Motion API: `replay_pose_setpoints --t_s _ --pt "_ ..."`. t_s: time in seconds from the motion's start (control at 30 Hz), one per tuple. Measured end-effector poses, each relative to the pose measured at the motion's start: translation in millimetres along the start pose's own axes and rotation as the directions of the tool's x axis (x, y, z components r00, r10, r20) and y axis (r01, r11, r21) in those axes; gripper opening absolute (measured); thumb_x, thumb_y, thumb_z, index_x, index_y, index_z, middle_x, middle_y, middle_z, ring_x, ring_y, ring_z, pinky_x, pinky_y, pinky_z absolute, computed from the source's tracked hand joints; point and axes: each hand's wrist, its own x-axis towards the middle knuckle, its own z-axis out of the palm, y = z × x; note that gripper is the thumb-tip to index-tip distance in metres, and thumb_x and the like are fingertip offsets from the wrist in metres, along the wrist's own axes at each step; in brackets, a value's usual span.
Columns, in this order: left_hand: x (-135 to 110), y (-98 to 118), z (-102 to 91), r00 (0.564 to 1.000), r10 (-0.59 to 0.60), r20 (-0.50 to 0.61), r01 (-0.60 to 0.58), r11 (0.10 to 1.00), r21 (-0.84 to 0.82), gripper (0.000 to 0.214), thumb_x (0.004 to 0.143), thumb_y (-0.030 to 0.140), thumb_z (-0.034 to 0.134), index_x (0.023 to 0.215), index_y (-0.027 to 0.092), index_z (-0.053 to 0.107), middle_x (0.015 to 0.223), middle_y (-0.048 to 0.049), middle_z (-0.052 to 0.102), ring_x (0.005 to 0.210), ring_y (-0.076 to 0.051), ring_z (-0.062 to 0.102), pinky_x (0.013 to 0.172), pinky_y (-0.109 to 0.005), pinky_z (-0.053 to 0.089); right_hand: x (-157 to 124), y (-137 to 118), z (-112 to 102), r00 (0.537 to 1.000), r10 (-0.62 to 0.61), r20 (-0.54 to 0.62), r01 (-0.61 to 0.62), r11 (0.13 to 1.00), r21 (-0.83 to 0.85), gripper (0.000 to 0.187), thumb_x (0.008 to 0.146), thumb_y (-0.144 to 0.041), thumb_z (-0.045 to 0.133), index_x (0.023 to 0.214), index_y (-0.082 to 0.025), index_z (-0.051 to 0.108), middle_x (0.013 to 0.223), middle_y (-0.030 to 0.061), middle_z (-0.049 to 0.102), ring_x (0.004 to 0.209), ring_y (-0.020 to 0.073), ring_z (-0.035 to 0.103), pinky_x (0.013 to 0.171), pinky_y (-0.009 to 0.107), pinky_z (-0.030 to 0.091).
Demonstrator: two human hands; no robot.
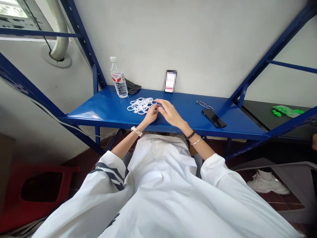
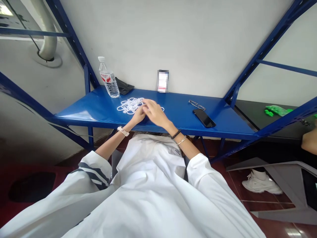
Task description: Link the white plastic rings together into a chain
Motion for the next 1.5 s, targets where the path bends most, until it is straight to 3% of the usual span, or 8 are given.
replay_pose_setpoints --t_s 0.07,0.17,0.37,0.5,0.67,1.03,1.23,1.5 --pt "2 -2 -3.0 0.995 -0.085 -0.044 0.082 0.994 -0.076 0.029 0.091 0.016 0.047 0.118 0.018 0.058 0.087 -0.0035 0.063 0.083 -0.017 0.062 0.083 -0.034 0.055 0 42 -1 0.966 0.245 0.088 -0.229 0.96 -0.162 0.056 0.105 -0.049 0.026 0.15 -0.021 0.045 0.162 0.0133 0.04 0.152 0.028 0.032 0.123 0.055 0.025" --pt "2 0 -6.6 0.978 -0.199 -0.055 0.179 0.95 -0.255 0.027 0.092 0.02 0.05 0.118 0.02 0.055 0.082 -0.0003 0.058 0.081 -0.015 0.063 0.079 -0.029 0.056 -10 83 0 0.888 0.411 0.206 -0.329 0.882 -0.339 0.058 0.105 -0.048 0.025 0.153 -0.02 0.043 0.163 0.0143 0.038 0.151 0.0307 0.032 0.121 0.057 0.025" --pt "-3 12 -8.2 0.976 -0.212 0.046 0.207 0.849 -0.486 0.032 0.09 0.032 0.06 0.12 0.022 0.054 0.086 -0.0007 0.059 0.09 -0.017 0.068 0.084 -0.033 0.059 -33 99 2 0.881 0.473 -0.015 -0.417 0.761 -0.497 0.058 0.105 -0.039 0.027 0.15 -0.007 0.043 0.16 0.0219 0.039 0.15 0.0344 0.031 0.119 0.055 0.028" --pt "-5 20 -8.7 0.969 -0.154 0.195 0.238 0.802 -0.548 0.04 0.087 0.039 0.068 0.121 0.021 0.057 0.091 -0.0026 0.062 0.093 -0.019 0.069 0.088 -0.036 0.059 -34 97 5 0.931 0.357 -0.074 -0.344 0.79 -0.508 0.054 0.101 -0.033 0.034 0.147 -0.007 0.048 0.16 0.0215 0.039 0.15 0.0353 0.027 0.12 0.053 0.028" --pt "-7 26 -10.5 0.951 -0.117 0.284 0.261 0.797 -0.545 0.047 0.084 0.043 0.073 0.122 0.019 0.061 0.095 -0.0056 0.067 0.095 -0.021 0.069 0.091 -0.04 0.059 -31 97 7 0.991 0.116 0.061 -0.082 0.915 -0.396 0.047 0.1 -0.03 0.039 0.139 -0.011 0.058 0.142 0.017 0.058 0.135 0.0294 0.045 0.117 0.044 0.035" --pt "-6 30 -10.9 0.924 -0.141 0.355 0.329 0.765 -0.553 0.052 0.078 0.046 0.079 0.118 0.014 0.068 0.1 -0.0084 0.072 0.09 -0.019 0.068 0.086 -0.034 0.056 -30 114 13 0.998 -0.059 0.028 0.065 0.946 -0.318 0.038 0.104 -0.039 0.041 0.109 -0.017 0.071 0.113 0.0153 0.07 0.108 0.0306 0.057 0.096 0.046 0.049" --pt "-5 32 -8.4 0.918 -0.192 0.347 0.356 0.786 -0.506 0.052 0.084 0.055 0.071 0.115 0.013 0.067 0.091 -0.0059 0.071 0.085 -0.017 0.07 0.083 -0.031 0.056 -30 115 14 0.995 -0.09 -0.04 0.072 0.941 -0.332 0.043 0.105 -0.044 0.037 0.106 -0.019 0.072 0.105 0.0134 0.072 0.101 0.0293 0.059 0.091 0.043 0.05" --pt "-9 41 -11.1 0.911 -0.107 0.399 0.311 0.812 -0.493 0.06 0.09 0.059 0.064 0.13 0.014 0.059 0.084 -0.0075 0.076 0.081 -0.02 0.074 0.084 -0.034 0.056 -29 115 15 0.992 -0.112 -0.051 0.089 0.939 -0.332 0.043 0.107 -0.039 0.035 0.106 -0.019 0.072 0.1 0.0124 0.073 0.096 0.0275 0.06 0.083 0.04 0.049"
